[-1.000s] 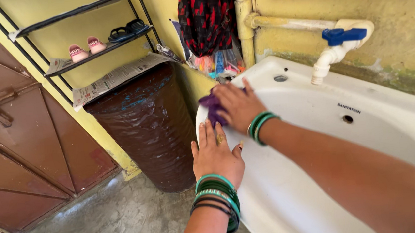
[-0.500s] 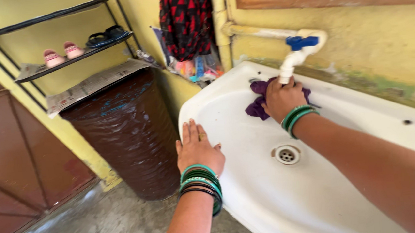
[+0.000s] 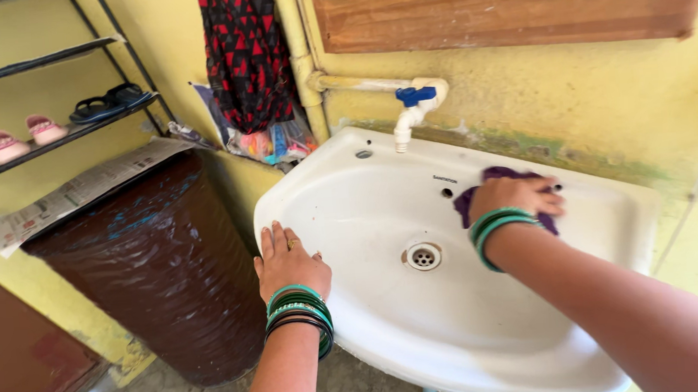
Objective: The person wipes the inside and outside of a wall-mounted sink using a purple cloth.
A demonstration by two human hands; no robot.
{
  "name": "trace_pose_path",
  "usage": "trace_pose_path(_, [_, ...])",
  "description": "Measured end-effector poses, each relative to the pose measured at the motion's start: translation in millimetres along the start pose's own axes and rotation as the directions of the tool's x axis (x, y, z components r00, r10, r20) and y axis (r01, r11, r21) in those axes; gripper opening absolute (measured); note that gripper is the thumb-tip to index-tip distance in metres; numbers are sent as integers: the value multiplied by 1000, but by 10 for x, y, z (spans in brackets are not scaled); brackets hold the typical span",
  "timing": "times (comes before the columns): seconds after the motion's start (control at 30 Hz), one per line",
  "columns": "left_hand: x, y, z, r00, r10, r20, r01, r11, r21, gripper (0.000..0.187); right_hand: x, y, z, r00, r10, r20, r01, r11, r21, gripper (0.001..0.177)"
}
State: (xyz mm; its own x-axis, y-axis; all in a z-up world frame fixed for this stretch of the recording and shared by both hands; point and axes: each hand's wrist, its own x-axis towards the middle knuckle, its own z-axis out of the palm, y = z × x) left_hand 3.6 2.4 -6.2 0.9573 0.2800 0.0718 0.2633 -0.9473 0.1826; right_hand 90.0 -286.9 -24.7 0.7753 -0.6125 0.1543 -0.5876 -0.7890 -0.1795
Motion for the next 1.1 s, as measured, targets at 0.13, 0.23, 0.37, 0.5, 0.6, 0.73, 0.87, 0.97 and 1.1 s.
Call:
trace_pose_path(0.13, [-2,11,-37,1000,7,23,-7,1000,-2,72,-228,365,-554,973,8,229,12,996,-86,65])
trace_pose_path(0.23, [-28,10,-53,999,-1,50,0,1000,24,72,-544,503,-591,970,-57,236,158,886,-436,62])
trace_pose_path(0.37, [-80,47,-83,999,14,35,-18,992,125,70,-1105,417,-644,839,-156,521,480,662,-575,40])
trace_pose_path(0.5, [-121,90,-139,997,45,55,-57,972,227,65,-1539,323,-1032,551,-382,742,806,474,-355,41])
trace_pose_path(0.6, [-160,106,-184,996,53,70,-63,986,155,54,-1349,373,-1202,186,-704,686,905,394,159,46])
trace_pose_path(0.73, [-194,95,-183,992,67,109,-79,991,112,45,-568,478,-787,-24,-946,323,138,317,938,66])
trace_pose_path(0.87, [-210,105,-147,994,95,59,-102,987,126,41,-63,310,-88,572,-798,188,710,597,373,68])
trace_pose_path(0.97, [-217,120,-160,994,87,63,-95,987,130,37,-159,141,120,611,-745,266,734,660,163,76])
trace_pose_path(1.1, [-223,112,-208,994,72,78,-76,996,52,32,-641,35,334,360,-662,658,851,522,61,90])
